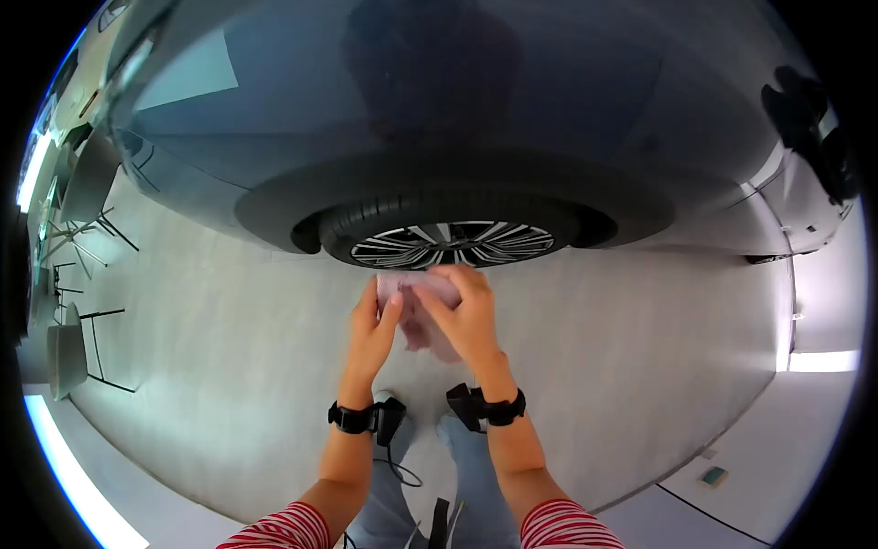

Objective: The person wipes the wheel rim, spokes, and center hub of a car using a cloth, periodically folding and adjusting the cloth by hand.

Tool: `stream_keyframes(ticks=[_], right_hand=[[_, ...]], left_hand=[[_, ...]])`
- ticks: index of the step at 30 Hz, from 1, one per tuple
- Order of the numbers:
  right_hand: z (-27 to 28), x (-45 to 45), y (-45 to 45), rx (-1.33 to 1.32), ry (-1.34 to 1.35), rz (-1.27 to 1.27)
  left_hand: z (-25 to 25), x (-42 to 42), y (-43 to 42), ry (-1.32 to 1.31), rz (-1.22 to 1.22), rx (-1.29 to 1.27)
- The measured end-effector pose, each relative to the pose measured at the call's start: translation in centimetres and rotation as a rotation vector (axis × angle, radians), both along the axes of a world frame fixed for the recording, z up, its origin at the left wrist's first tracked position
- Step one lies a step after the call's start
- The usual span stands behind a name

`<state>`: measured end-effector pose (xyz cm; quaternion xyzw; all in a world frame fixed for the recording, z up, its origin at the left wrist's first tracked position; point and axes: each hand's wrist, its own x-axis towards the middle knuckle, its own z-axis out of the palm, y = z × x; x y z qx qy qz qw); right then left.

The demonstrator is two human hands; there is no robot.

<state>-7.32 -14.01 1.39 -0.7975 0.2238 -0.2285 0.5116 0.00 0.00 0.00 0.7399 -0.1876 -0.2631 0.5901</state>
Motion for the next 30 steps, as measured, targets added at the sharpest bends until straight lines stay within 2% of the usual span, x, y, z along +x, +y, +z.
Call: stream_keyframes(ticks=[2, 3, 6, 9, 10, 14, 15, 17, 20, 22, 26, 30], right_hand=[[0.8, 1.3, -0.5, 0.084, -0.027, -0.077], [-9.2, 4.5, -6.7, 0.005, -0.168, -0.092], [-13.7, 5.3, -8.2, 0.034, -0.276, -0.154], [-17.3, 6.9, -8.5, -0.008, -0.448, -0.228], [-19.1, 7.3, -8.9, -0.043, -0.489, -0.234], [-26.3, 7.9, -10.3, -0.307, -0.636, -0.262], [-27.0, 8.1, -10.1, -0.292, -0.662, -0.305], [-27.3, 8.5, -10.0, -0.241, -0.628, -0.296], [-26.4, 8.5, -9.3, -0.263, -0.622, -0.316], [-25.2, 8.6, -9.1, -0.327, -0.639, -0.323], [-24.2, 11.4, -10.5, -0.506, -0.778, -0.322], [-27.1, 13.0, -9.8, -0.565, -0.769, -0.450]], left_hand=[[1.0, 1.0, -1.3, -0.031, 0.091, -0.179], [-9.0, 4.2, -7.7, -0.122, 0.079, -0.334], [-13.2, 4.3, -10.3, -0.147, 0.106, -0.470], [-18.1, 5.5, -11.6, -0.445, 0.132, -0.369], [-19.6, 5.8, -12.5, -0.553, 0.181, -0.443], [-25.0, 6.7, -14.4, -0.664, 0.155, -0.506], [-25.6, 7.1, -14.4, -0.657, 0.094, -0.467], [-25.1, 6.9, -13.9, -0.443, 0.030, -0.401], [-26.3, 7.0, -14.4, -0.591, 0.123, -0.498], [-26.3, 5.9, -13.9, -0.537, 0.135, -0.500], [-26.6, 6.2, -14.6, -0.806, 0.195, -0.594], [-27.6, 6.6, -14.0, -0.731, 0.200, -0.339]])
